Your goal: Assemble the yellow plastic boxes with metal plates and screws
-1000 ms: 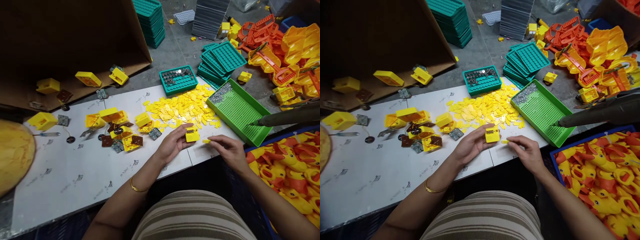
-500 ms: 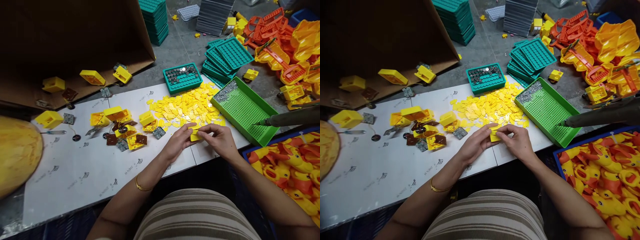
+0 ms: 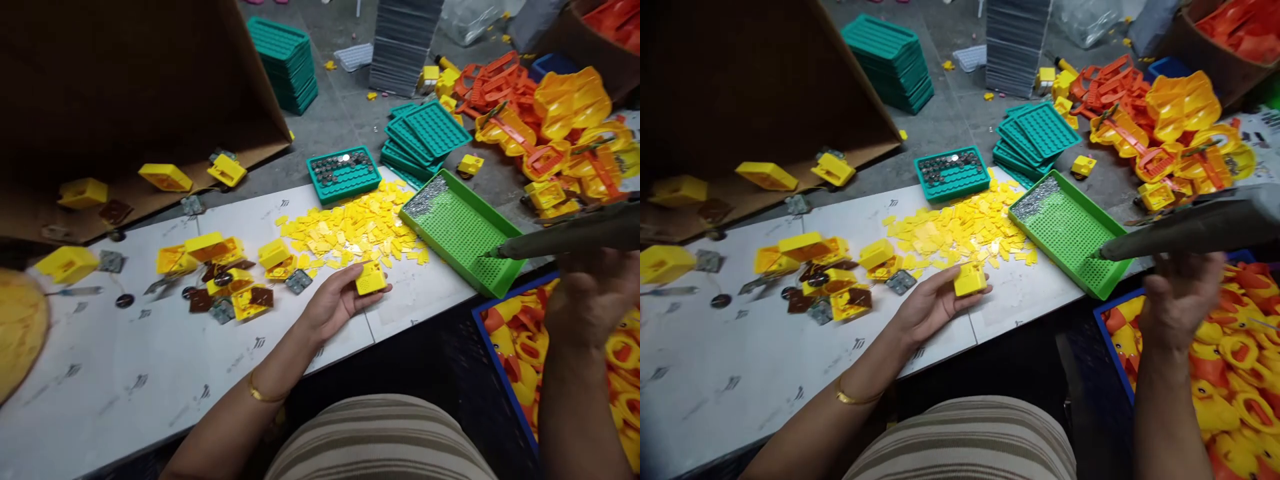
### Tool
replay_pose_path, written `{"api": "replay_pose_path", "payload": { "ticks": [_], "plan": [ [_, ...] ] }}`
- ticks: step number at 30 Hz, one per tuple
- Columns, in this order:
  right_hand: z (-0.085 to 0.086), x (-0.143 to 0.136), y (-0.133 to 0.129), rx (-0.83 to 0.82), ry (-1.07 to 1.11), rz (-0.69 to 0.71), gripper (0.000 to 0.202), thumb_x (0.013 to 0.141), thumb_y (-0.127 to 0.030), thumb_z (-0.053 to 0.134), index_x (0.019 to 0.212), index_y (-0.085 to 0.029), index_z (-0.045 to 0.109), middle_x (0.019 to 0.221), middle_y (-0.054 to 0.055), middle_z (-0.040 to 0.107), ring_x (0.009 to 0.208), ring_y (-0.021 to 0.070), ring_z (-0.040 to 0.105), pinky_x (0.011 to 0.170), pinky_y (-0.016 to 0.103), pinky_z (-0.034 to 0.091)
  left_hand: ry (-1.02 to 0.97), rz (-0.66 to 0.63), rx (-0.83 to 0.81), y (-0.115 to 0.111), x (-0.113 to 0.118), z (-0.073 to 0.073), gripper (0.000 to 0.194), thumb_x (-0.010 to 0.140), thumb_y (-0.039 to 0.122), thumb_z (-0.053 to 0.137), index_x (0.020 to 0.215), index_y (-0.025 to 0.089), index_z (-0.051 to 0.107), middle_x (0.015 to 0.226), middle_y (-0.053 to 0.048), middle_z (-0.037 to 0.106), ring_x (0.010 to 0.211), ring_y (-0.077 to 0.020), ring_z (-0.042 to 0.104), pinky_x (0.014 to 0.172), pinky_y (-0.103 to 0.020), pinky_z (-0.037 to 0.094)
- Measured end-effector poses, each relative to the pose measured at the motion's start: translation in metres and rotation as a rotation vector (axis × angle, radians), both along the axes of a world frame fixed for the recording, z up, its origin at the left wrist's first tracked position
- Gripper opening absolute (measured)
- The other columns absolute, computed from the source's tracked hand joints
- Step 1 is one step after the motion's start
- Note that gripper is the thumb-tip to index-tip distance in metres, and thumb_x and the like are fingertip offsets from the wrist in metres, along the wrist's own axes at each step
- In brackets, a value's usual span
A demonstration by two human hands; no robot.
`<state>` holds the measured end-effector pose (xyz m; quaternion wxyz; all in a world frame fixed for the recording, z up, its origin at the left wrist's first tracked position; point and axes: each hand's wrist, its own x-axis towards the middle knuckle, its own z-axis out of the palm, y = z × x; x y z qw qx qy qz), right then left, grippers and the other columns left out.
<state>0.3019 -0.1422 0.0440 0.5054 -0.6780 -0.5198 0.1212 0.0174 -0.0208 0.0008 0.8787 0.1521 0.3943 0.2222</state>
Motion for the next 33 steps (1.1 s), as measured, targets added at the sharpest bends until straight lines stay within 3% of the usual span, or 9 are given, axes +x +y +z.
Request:
{"api": "replay_pose_path", "payload": {
  "ticks": [3,6,8,13,18,23,28,33],
  "plan": [
    [0.004,0.027,0.019,0.09,0.156,0.054,0.038,0.073,-0.046,0.073,0.107,-0.032,0.062,0.092,0.008,0.068,0.085,0.0276,0.067,0.071,0.041,0.053,0.059,-0.044,0.055,0.001,0.004,0.005,0.02,0.08,0.021,0.067,0.097,0.012,0.061,0.098,-0.012,0.07,0.091,-0.0254,0.071,0.073,-0.027,0.06],
    [0.006,0.042,0.041,-0.084,0.197,0.162,0.04,0.072,-0.048,0.072,0.104,-0.025,0.063,0.082,0.005,0.065,0.075,0.0232,0.066,0.066,0.038,0.055,0.088,-0.112,0.073,0.002,0.012,0.01,0.024,0.078,0.021,0.07,0.099,0.012,0.062,0.098,-0.012,0.071,0.089,-0.0235,0.071,0.068,-0.025,0.06],
    [0.007,0.042,0.056,-0.061,0.228,0.167,0.043,0.073,-0.053,0.068,0.103,-0.024,0.061,0.074,0.002,0.06,0.069,0.0202,0.064,0.065,0.037,0.056,0.096,-0.14,0.054,0.001,0.022,0.012,0.026,0.078,0.021,0.07,0.101,0.012,0.062,0.099,-0.012,0.071,0.089,-0.0224,0.071,0.067,-0.023,0.06],
    [0.004,0.02,0.102,0.221,0.296,-0.039,0.042,0.083,-0.06,0.048,0.101,-0.023,0.055,0.066,0.0,0.053,0.057,0.0161,0.059,0.062,0.036,0.055,0.054,-0.185,0.019,-0.003,0.052,0.011,0.032,0.078,0.02,0.07,0.107,0.014,0.057,0.104,-0.013,0.07,0.091,-0.0225,0.071,0.075,-0.026,0.059],
    [-0.004,0.005,0.149,0.45,0.345,-0.178,0.028,0.081,-0.051,0.055,0.087,-0.024,0.051,0.051,-0.006,0.041,0.041,0.0123,0.045,0.046,0.03,0.045,0.005,-0.246,0.006,-0.003,0.066,0.004,0.032,0.08,0.02,0.068,0.108,0.013,0.053,0.1,-0.013,0.071,0.093,-0.0229,0.07,0.083,-0.028,0.057],
    [-0.006,0.001,0.174,0.451,0.333,-0.021,0.029,0.078,-0.052,0.059,0.085,-0.025,0.05,0.048,-0.007,0.039,0.038,0.0115,0.044,0.042,0.029,0.042,0.022,-0.302,-0.003,-0.002,0.063,0.0,0.032,0.082,0.022,0.066,0.109,0.013,0.053,0.103,-0.014,0.07,0.098,-0.0253,0.069,0.081,-0.027,0.057],
    [-0.008,-0.005,0.187,0.422,0.349,0.003,0.039,0.073,-0.061,0.06,0.081,-0.025,0.05,0.044,-0.009,0.041,0.034,0.0094,0.041,0.038,0.027,0.039,0.041,-0.302,-0.036,0.0,0.061,-0.001,0.035,0.082,0.02,0.065,0.113,0.012,0.052,0.107,-0.016,0.069,0.099,-0.0272,0.068,0.08,-0.027,0.057],
    [-0.015,-0.004,0.193,0.525,0.398,0.122,0.028,0.075,-0.05,0.065,0.08,-0.024,0.054,0.043,-0.011,0.044,0.031,0.0082,0.041,0.035,0.023,0.036,0.05,-0.287,-0.045,0.001,0.061,0.001,0.033,0.084,0.018,0.062,0.114,0.011,0.051,0.106,-0.016,0.069,0.099,-0.0282,0.068,0.076,-0.025,0.058]
  ]
}}
